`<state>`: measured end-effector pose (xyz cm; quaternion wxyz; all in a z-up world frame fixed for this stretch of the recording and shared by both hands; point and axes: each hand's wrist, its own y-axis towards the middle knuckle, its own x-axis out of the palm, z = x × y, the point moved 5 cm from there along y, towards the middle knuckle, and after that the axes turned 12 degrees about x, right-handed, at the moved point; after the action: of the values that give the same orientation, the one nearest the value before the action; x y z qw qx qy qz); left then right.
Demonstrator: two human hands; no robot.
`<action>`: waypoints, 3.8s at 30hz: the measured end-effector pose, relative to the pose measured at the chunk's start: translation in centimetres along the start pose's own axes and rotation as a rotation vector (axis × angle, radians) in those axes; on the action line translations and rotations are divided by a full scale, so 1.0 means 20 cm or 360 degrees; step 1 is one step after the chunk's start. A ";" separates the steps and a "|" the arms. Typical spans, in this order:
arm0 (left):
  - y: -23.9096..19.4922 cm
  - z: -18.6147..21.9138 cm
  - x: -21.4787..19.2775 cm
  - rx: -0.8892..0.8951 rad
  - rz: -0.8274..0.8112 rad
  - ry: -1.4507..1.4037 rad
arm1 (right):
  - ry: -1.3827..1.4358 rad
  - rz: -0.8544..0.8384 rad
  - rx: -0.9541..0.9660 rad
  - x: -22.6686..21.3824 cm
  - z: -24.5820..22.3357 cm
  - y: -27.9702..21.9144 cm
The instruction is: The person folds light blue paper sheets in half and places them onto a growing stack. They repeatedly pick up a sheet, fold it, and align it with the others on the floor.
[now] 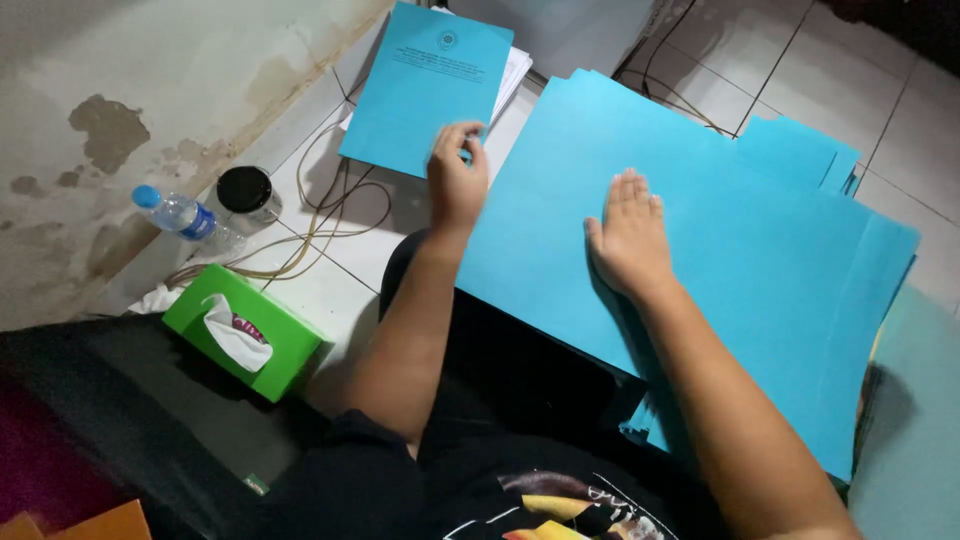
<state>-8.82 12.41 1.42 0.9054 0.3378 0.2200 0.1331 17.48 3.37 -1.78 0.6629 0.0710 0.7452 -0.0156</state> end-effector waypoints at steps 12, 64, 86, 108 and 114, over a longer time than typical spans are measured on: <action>-0.24 -0.74 0.25 0.0221 -0.0879 0.0849 | 0.0001 -0.0095 0.0552 -0.12 0.12 -0.05; -0.72 1.39 0.18 0.1570 -0.0574 -0.0772 | 0.2486 -0.0214 0.0856 -0.48 0.88 -0.93; -0.22 0.26 0.57 -0.0188 -0.1383 0.0998 | 0.2006 0.0064 0.1810 -0.53 1.13 -1.10; -0.67 0.97 0.86 0.1018 -0.1471 -0.0540 | 0.3002 0.0442 0.0757 -0.76 0.50 -0.92; -0.81 0.94 0.96 0.1330 -0.1383 -0.0062 | 0.3072 0.0449 0.1449 -0.35 1.10 -0.86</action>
<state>18.50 -2.53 -2.61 0.6714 0.5465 0.3548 -0.3530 37.83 -16.89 1.31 -0.2981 0.3787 0.8629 -0.1523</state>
